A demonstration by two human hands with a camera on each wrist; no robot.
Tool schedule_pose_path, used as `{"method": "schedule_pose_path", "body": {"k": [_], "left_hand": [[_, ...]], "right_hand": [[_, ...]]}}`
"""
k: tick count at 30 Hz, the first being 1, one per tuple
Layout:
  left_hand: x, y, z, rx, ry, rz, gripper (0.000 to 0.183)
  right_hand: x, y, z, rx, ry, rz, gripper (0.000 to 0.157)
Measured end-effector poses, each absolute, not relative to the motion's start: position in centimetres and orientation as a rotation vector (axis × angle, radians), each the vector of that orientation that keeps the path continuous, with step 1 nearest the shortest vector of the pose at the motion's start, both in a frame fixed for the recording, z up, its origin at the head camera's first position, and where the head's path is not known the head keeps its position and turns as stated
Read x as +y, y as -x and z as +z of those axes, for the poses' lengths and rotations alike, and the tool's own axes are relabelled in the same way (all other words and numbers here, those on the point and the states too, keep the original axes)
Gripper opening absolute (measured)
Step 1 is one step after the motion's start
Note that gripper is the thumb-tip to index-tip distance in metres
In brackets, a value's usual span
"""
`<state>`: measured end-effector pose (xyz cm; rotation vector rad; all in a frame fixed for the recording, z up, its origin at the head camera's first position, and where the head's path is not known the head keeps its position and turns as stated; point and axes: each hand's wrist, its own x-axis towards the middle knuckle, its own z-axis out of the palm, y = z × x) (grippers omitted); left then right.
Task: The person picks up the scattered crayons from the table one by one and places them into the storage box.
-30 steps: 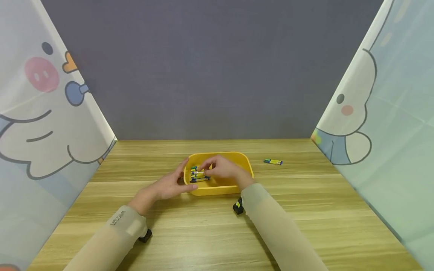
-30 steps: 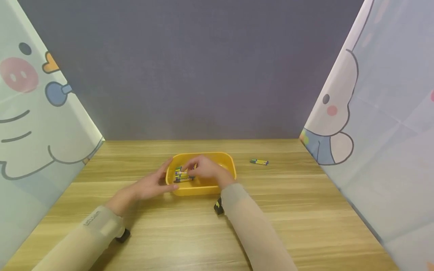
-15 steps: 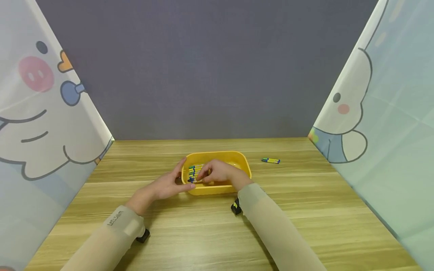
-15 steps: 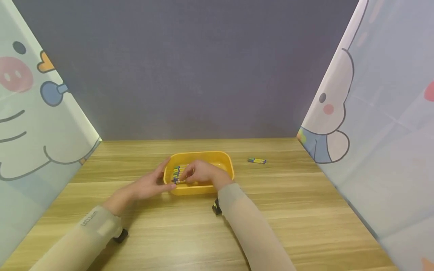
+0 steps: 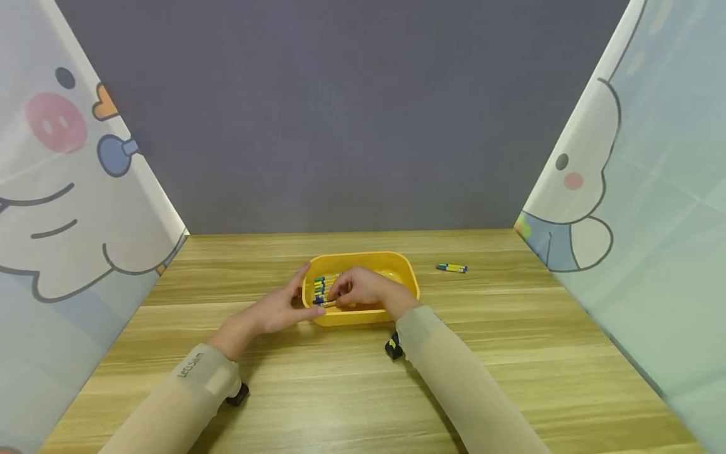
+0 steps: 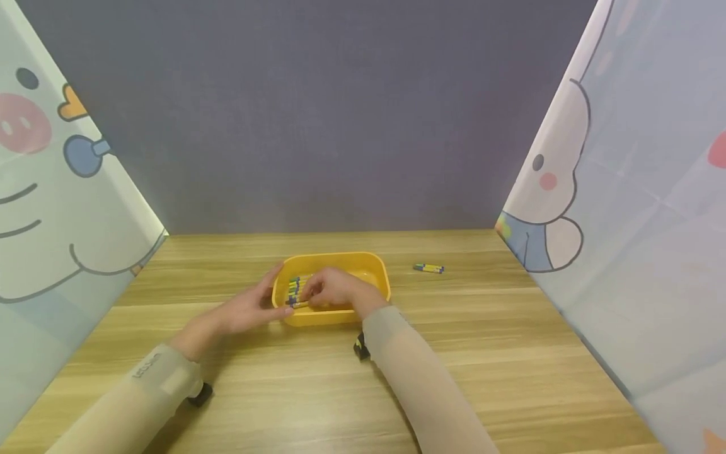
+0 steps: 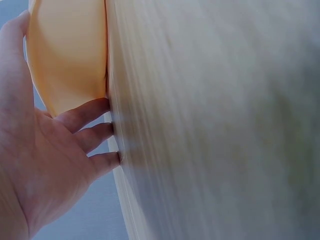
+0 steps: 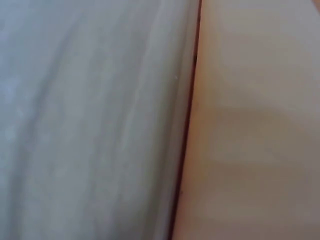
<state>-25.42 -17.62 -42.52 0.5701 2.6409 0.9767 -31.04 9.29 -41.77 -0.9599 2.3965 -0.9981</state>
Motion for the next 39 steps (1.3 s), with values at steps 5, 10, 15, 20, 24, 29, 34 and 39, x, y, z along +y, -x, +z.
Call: {"method": "schedule_pose_path", "body": {"k": [5,10,15,20,24,29,34,39], "left_hand": [[-17.7,25.4,-42.5,2.649,-0.577,0.97,0.122],[-17.6,25.3,-42.5,2.656,-0.593,0.978,0.122],[-17.5,25.4,-42.6,2.644,-0.598,1.002,0.123],[-17.5,25.4,-42.5,2.643,-0.584,0.999,0.124],[-17.6,25.4,-42.4,2.632,-0.584,1.009,0.125],[-17.6,25.5,-42.5,2.633,-0.588,1.005,0.125],[-17.6,25.6,-42.6,2.632,-0.591,1.004,0.125],[-17.6,25.5,-42.6,2.634,-0.589,0.993,0.124]], "right_hand": [[9.3,30.9,-41.7,2.4,0.934,-1.032,0.018],[9.5,30.6,-41.1,2.441,0.886,-1.107,0.021],[10.3,30.4,-39.8,2.509,0.876,-1.211,0.028],[13.0,30.7,-37.8,2.588,0.871,-1.301,0.025],[16.9,31.1,-36.6,2.664,0.791,-1.333,0.025],[22.9,31.8,-36.6,2.75,0.651,-1.356,0.028],[28.4,32.0,-38.0,2.876,0.504,-1.197,0.028],[31.9,31.6,-39.7,2.929,0.409,-0.997,0.03]]}}
